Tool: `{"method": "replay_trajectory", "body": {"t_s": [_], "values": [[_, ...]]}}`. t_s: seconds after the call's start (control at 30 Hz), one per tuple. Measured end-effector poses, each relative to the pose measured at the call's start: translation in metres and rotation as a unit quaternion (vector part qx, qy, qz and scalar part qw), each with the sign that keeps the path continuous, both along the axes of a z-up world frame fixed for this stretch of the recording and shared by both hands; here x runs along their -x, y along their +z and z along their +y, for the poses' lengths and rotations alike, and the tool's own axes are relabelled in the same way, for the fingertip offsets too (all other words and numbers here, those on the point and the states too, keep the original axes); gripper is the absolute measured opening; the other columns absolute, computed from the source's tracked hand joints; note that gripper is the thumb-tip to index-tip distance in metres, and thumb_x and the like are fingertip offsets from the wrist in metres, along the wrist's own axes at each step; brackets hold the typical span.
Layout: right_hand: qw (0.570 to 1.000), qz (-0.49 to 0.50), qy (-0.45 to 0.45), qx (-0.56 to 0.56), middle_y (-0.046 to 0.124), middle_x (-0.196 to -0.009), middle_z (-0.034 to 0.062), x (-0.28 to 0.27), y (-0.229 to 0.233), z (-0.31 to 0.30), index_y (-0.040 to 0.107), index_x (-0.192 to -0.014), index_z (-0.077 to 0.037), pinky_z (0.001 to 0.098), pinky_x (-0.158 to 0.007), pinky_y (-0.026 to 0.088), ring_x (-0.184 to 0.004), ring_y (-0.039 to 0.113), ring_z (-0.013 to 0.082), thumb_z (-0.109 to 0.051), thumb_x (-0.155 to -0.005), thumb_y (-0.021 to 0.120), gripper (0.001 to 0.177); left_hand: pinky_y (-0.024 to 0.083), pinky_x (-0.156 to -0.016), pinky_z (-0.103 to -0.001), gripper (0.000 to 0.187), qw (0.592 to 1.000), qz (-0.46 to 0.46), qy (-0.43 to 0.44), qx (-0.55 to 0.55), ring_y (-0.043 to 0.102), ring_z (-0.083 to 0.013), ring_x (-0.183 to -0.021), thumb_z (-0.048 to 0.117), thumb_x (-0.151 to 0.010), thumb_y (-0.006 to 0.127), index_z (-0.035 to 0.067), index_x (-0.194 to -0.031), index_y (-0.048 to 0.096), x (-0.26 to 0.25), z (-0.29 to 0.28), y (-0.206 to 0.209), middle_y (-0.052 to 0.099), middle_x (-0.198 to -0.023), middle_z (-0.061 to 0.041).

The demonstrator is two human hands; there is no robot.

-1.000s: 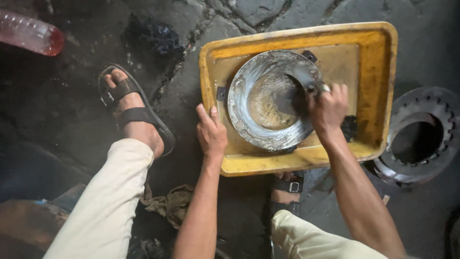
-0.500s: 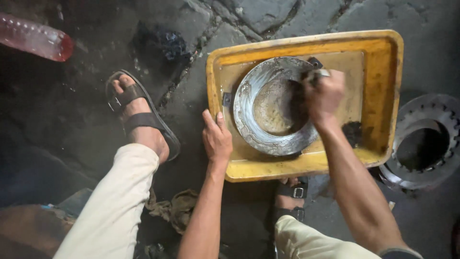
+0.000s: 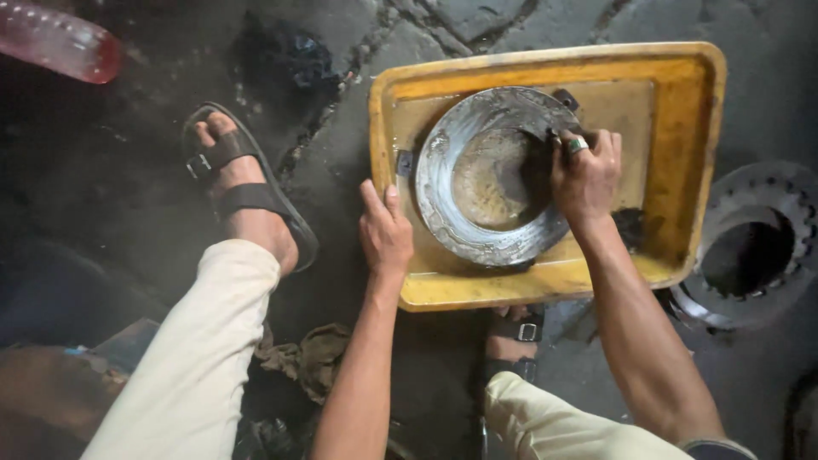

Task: Clean a metal automotive clutch or brake component using a brush and fluid in a plastic tray.

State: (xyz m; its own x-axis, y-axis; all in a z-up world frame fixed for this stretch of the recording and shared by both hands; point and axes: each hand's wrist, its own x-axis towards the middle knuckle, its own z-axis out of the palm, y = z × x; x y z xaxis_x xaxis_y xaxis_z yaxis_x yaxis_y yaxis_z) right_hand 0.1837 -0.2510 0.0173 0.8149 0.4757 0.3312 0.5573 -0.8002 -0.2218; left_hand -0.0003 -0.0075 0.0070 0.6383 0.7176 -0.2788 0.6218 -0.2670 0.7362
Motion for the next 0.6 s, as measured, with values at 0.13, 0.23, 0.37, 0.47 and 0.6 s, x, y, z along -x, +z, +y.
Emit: {"method": "replay_trajectory", "body": {"t_s": [0.13,0.23,0.37,0.47,0.6], "values": [[0.999,0.039,-0.006,-0.031,0.065,-0.100,0.0156,-0.019,-0.001,-0.001,0.074,-0.098,-0.004,0.0463,-0.082,0.050,-0.097,0.061,0.0349,-0.013,-0.093,0.085,0.015,0.049,-0.067,-0.059,0.045,0.999,-0.029,0.001,-0.033,0.066,-0.0540,-0.085,0.036,-0.109,0.046,0.001,-0.138,0.044,0.000,0.006,-0.006,0.069,-0.091,-0.035],[0.995,0.066,-0.001,-0.072,0.065,-0.099,0.0164,-0.024,0.001,-0.002,0.079,-0.105,-0.006,0.0461,-0.083,0.050,-0.096,0.061,0.0347,-0.013,-0.095,0.085,0.014,0.048,-0.067,-0.059,0.044,1.000,-0.026,0.002,-0.004,0.067,-0.0535,-0.086,0.035,-0.109,0.045,0.001,-0.137,0.044,-0.004,0.005,0.006,0.069,-0.090,-0.034],[0.996,0.068,0.001,-0.058,0.066,-0.101,0.0168,-0.030,-0.006,-0.009,0.078,-0.102,-0.004,0.0456,-0.083,0.051,-0.096,0.062,0.0343,-0.012,-0.096,0.083,0.011,0.048,-0.067,-0.059,0.043,1.000,-0.026,0.005,0.010,0.067,-0.0533,-0.087,0.034,-0.109,0.045,0.002,-0.137,0.044,-0.004,0.005,0.007,0.069,-0.091,-0.034],[0.997,0.065,0.023,-0.042,0.067,-0.096,0.0176,-0.045,-0.018,-0.017,0.078,-0.101,-0.003,0.0449,-0.078,0.051,-0.089,0.063,0.0332,-0.011,-0.098,0.083,0.010,0.049,-0.066,-0.058,0.043,0.999,-0.038,0.003,-0.003,0.067,-0.0535,-0.086,0.034,-0.109,0.045,0.001,-0.137,0.044,-0.005,0.006,0.012,0.069,-0.092,-0.034],[0.987,0.155,0.025,-0.029,0.073,-0.092,0.0135,-0.062,-0.018,-0.014,0.078,-0.105,-0.006,0.0397,-0.067,0.052,-0.074,0.066,0.0245,-0.012,-0.102,0.077,0.006,0.052,-0.063,-0.056,0.043,0.999,-0.030,0.004,0.037,0.071,-0.0494,-0.083,0.034,-0.108,0.042,0.001,-0.137,0.043,-0.007,0.008,0.022,0.070,-0.089,-0.031]]}}
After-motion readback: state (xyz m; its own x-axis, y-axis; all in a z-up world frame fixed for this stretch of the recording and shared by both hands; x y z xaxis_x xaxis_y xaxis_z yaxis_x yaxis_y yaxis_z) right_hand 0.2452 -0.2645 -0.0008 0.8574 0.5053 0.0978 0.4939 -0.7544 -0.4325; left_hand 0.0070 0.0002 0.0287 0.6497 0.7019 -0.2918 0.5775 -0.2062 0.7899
